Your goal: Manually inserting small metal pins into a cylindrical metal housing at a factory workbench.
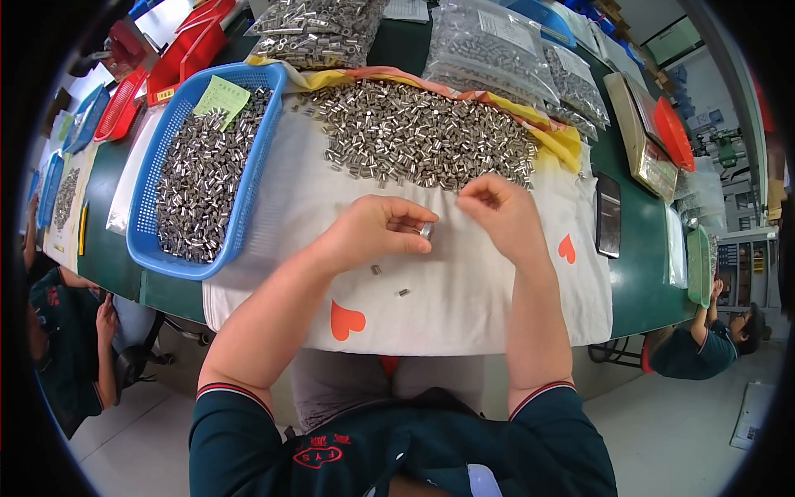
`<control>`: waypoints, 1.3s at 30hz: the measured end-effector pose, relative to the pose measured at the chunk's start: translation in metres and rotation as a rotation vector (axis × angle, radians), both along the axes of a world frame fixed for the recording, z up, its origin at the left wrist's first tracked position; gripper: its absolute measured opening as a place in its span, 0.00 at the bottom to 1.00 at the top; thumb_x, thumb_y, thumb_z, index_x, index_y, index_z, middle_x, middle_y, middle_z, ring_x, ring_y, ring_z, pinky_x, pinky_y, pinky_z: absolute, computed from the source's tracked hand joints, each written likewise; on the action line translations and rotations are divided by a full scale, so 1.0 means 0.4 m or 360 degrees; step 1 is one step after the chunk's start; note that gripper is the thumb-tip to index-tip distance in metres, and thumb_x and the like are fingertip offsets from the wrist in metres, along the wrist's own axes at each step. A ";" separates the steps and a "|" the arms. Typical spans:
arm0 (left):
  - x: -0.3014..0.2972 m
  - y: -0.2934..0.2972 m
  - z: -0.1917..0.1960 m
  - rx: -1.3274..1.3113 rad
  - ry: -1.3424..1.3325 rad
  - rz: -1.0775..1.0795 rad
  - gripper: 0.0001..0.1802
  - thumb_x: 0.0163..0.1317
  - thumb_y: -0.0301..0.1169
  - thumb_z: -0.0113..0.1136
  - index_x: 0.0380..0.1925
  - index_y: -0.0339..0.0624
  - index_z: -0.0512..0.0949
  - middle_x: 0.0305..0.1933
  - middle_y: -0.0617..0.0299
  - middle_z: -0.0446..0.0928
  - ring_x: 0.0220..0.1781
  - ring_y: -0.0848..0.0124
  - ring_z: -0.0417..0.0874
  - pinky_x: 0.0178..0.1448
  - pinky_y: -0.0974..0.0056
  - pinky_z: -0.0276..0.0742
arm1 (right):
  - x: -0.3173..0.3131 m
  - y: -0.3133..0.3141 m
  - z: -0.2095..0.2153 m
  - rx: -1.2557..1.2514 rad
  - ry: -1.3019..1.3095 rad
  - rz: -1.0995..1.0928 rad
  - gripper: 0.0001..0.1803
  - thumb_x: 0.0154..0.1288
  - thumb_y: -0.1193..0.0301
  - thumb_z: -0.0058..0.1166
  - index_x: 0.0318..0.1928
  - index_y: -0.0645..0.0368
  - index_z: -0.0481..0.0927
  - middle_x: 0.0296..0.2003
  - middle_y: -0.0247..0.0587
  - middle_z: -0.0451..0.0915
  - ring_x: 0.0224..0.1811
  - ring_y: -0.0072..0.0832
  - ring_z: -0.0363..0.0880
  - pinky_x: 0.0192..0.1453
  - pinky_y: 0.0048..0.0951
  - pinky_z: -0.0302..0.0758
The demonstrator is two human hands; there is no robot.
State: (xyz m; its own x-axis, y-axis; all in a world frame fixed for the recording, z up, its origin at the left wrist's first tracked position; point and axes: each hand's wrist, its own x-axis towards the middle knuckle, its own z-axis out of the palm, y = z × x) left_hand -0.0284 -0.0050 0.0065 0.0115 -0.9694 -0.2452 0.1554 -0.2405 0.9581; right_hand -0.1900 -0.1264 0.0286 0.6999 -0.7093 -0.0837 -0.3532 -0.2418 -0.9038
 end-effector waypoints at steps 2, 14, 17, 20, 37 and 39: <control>-0.007 0.001 0.026 0.0071 -0.0173 -0.0141 0.19 0.47 0.24 0.65 0.42 0.36 0.76 0.32 0.67 0.77 0.35 0.82 0.74 0.40 0.75 0.72 | -0.001 -0.014 -0.008 -0.0222 0.0096 -0.0192 0.04 0.50 0.75 0.56 0.28 0.60 0.77 0.22 0.33 0.75 0.25 0.22 0.71 0.31 0.22 0.69; -0.003 0.003 0.016 -0.0004 -0.0120 -0.0227 0.19 0.46 0.27 0.66 0.40 0.36 0.77 0.29 0.68 0.76 0.32 0.83 0.73 0.38 0.76 0.71 | 0.056 0.011 -0.081 -0.1312 0.0271 -0.0088 0.03 0.45 0.74 0.56 0.24 0.56 0.78 0.25 0.36 0.72 0.34 0.35 0.71 0.40 0.34 0.67; -0.003 -0.001 0.018 -0.0051 -0.0088 -0.0126 0.18 0.47 0.25 0.65 0.41 0.35 0.76 0.29 0.69 0.74 0.33 0.82 0.73 0.38 0.76 0.71 | 0.060 0.011 -0.078 -0.1370 0.0245 -0.0106 0.03 0.44 0.74 0.55 0.24 0.56 0.78 0.24 0.36 0.72 0.34 0.35 0.71 0.41 0.34 0.67; 0.007 -0.005 -0.006 -0.0060 0.0017 -0.0012 0.18 0.49 0.23 0.62 0.43 0.34 0.75 0.32 0.67 0.75 0.34 0.81 0.74 0.39 0.75 0.72 | 0.064 0.019 -0.065 -0.1314 0.0286 -0.0018 0.03 0.44 0.73 0.55 0.24 0.56 0.78 0.24 0.37 0.73 0.34 0.35 0.70 0.41 0.36 0.67; 0.007 -0.014 -0.009 -0.0062 -0.0139 0.0248 0.19 0.49 0.23 0.63 0.43 0.34 0.75 0.33 0.65 0.77 0.34 0.81 0.75 0.39 0.76 0.71 | 0.043 0.074 -0.021 -0.1111 -0.0170 0.0200 0.05 0.44 0.80 0.55 0.25 0.61 0.75 0.23 0.37 0.75 0.26 0.29 0.74 0.31 0.25 0.70; 0.006 -0.013 -0.004 -0.0042 -0.0185 0.0251 0.18 0.48 0.24 0.64 0.42 0.34 0.76 0.32 0.65 0.77 0.34 0.82 0.74 0.39 0.76 0.71 | 0.038 0.074 -0.026 -0.1064 -0.0162 0.0195 0.04 0.45 0.79 0.55 0.25 0.62 0.75 0.23 0.36 0.76 0.26 0.27 0.74 0.31 0.25 0.70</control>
